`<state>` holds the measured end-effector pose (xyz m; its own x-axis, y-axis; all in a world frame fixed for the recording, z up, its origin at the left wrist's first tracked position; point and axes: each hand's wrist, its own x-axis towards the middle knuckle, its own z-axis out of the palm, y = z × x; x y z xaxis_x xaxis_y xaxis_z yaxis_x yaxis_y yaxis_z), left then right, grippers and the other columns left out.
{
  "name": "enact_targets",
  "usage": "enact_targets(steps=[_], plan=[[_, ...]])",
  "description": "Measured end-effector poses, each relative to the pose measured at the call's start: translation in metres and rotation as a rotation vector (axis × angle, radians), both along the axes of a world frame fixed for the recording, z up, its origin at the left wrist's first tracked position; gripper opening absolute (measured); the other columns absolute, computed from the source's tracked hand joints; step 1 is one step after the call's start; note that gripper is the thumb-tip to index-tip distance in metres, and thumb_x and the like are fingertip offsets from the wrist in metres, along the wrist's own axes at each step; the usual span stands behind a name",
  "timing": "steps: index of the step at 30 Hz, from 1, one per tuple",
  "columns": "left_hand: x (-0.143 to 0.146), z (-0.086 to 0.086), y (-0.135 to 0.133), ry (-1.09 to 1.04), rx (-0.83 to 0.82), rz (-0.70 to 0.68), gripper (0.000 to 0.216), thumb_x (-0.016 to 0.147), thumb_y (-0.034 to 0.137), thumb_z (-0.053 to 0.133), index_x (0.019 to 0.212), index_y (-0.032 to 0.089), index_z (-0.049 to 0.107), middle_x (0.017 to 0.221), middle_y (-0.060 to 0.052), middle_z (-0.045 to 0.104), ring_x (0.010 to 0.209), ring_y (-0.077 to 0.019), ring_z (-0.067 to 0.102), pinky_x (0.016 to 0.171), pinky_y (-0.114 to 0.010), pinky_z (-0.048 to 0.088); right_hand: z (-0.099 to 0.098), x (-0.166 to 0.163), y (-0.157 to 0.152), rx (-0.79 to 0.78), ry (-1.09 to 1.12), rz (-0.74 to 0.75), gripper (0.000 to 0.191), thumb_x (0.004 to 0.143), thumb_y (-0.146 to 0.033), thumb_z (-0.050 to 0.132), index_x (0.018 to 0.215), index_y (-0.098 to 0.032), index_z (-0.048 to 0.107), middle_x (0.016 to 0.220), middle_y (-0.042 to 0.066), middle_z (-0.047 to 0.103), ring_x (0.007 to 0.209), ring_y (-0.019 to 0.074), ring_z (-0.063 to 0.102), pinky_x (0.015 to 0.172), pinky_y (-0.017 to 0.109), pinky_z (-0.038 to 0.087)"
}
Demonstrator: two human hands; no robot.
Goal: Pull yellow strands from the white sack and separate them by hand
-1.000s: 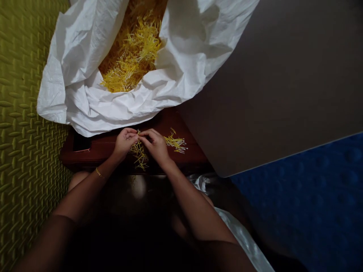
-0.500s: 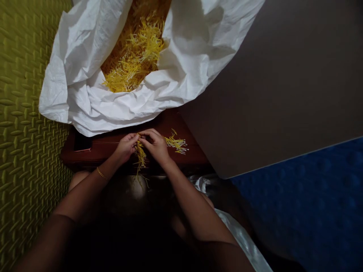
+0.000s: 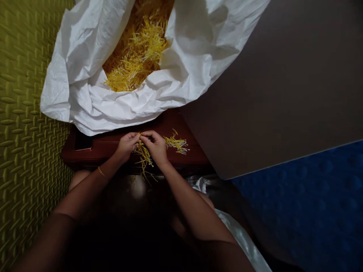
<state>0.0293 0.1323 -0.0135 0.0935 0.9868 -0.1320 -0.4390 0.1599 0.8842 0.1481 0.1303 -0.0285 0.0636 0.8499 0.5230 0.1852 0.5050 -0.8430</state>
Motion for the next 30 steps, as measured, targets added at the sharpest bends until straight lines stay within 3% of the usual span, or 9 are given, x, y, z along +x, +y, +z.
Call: enact_targets(steps=[6, 11, 14, 16, 19, 23, 25, 27, 30], plan=[[0.004, -0.005, -0.002, 0.085, 0.097, 0.066, 0.015, 0.067, 0.017, 0.069, 0.07, 0.012, 0.056, 0.058, 0.004, 0.054, 0.052, -0.0034, 0.045, 0.055, -0.018, 0.035, 0.004, -0.006, -0.003, -0.082, 0.057, -0.076, 0.011, 0.073, -0.027, 0.058, 0.07, -0.018, 0.061, 0.069, 0.0, 0.061, 0.066, 0.0126, 0.054, 0.069, 0.027, 0.044], [0.008, -0.006, -0.004, -0.073, 0.008, 0.008, 0.015, 0.069, 0.017, 0.068, 0.07, 0.012, 0.054, 0.064, 0.002, 0.058, 0.058, -0.0047, 0.052, 0.061, -0.018, 0.041, 0.001, -0.011, 0.003, -0.269, 0.398, 0.0, 0.01, 0.066, -0.027, 0.061, 0.066, -0.018, 0.059, 0.064, -0.002, 0.059, 0.061, 0.0107, 0.053, 0.066, 0.026, 0.046], [0.008, -0.003, -0.003, -0.167, -0.034, -0.014, 0.015, 0.071, 0.016, 0.067, 0.071, 0.013, 0.053, 0.066, 0.001, 0.057, 0.06, -0.0053, 0.054, 0.062, -0.018, 0.042, 0.004, 0.007, 0.013, -0.368, 0.583, -0.027, 0.01, 0.067, -0.028, 0.058, 0.067, -0.018, 0.056, 0.064, -0.002, 0.059, 0.059, 0.0113, 0.055, 0.065, 0.028, 0.048], [0.007, -0.003, -0.002, -0.159, -0.034, 0.008, 0.014, 0.071, 0.016, 0.067, 0.073, 0.013, 0.053, 0.068, 0.002, 0.057, 0.06, -0.0052, 0.053, 0.058, -0.018, 0.041, 0.009, 0.032, 0.021, -0.33, 0.463, -0.124, 0.012, 0.069, -0.03, 0.056, 0.069, -0.018, 0.056, 0.063, -0.001, 0.06, 0.06, 0.0123, 0.056, 0.065, 0.029, 0.048], [0.004, -0.003, -0.001, -0.043, -0.034, 0.093, 0.013, 0.071, 0.018, 0.066, 0.076, 0.014, 0.054, 0.069, 0.002, 0.056, 0.056, -0.0043, 0.049, 0.051, -0.017, 0.037, 0.013, 0.079, 0.029, -0.195, -0.079, -0.423, 0.01, 0.07, -0.027, 0.058, 0.068, -0.017, 0.06, 0.068, 0.002, 0.064, 0.065, 0.0149, 0.057, 0.068, 0.029, 0.044], [0.0, -0.004, 0.002, 0.069, -0.009, 0.167, 0.013, 0.07, 0.018, 0.066, 0.075, 0.014, 0.055, 0.067, 0.003, 0.054, 0.057, -0.0045, 0.048, 0.052, -0.017, 0.038, 0.006, 0.116, 0.033, -0.328, -0.615, -0.608, 0.006, 0.069, -0.021, 0.059, 0.069, -0.017, 0.064, 0.07, 0.008, 0.067, 0.065, 0.0187, 0.056, 0.063, 0.029, 0.04], [0.0, -0.004, 0.004, 0.08, 0.001, 0.186, 0.014, 0.069, 0.019, 0.067, 0.074, 0.014, 0.055, 0.067, 0.003, 0.053, 0.059, -0.0052, 0.049, 0.057, -0.018, 0.042, 0.002, 0.115, 0.031, -0.299, -0.706, -0.62, 0.01, 0.073, -0.02, 0.056, 0.073, -0.016, 0.065, 0.072, 0.01, 0.066, 0.065, 0.0191, 0.056, 0.061, 0.029, 0.039], [0.0, -0.003, 0.004, 0.085, 0.001, 0.191, 0.014, 0.069, 0.019, 0.067, 0.074, 0.014, 0.055, 0.067, 0.003, 0.053, 0.06, -0.0055, 0.05, 0.061, -0.02, 0.044, 0.002, 0.104, 0.028, -0.163, -0.703, -0.623, 0.017, 0.077, -0.018, 0.049, 0.076, -0.015, 0.066, 0.075, 0.011, 0.065, 0.068, 0.0197, 0.056, 0.063, 0.03, 0.04], [-0.001, -0.003, 0.004, 0.107, 0.009, 0.198, 0.014, 0.069, 0.02, 0.067, 0.073, 0.014, 0.055, 0.066, 0.003, 0.052, 0.061, -0.0053, 0.05, 0.062, -0.02, 0.045, 0.01, 0.073, 0.017, 0.09, -0.6, -0.475, 0.02, 0.082, -0.018, 0.046, 0.083, -0.017, 0.066, 0.083, 0.01, 0.064, 0.078, 0.0205, 0.057, 0.071, 0.032, 0.042]])
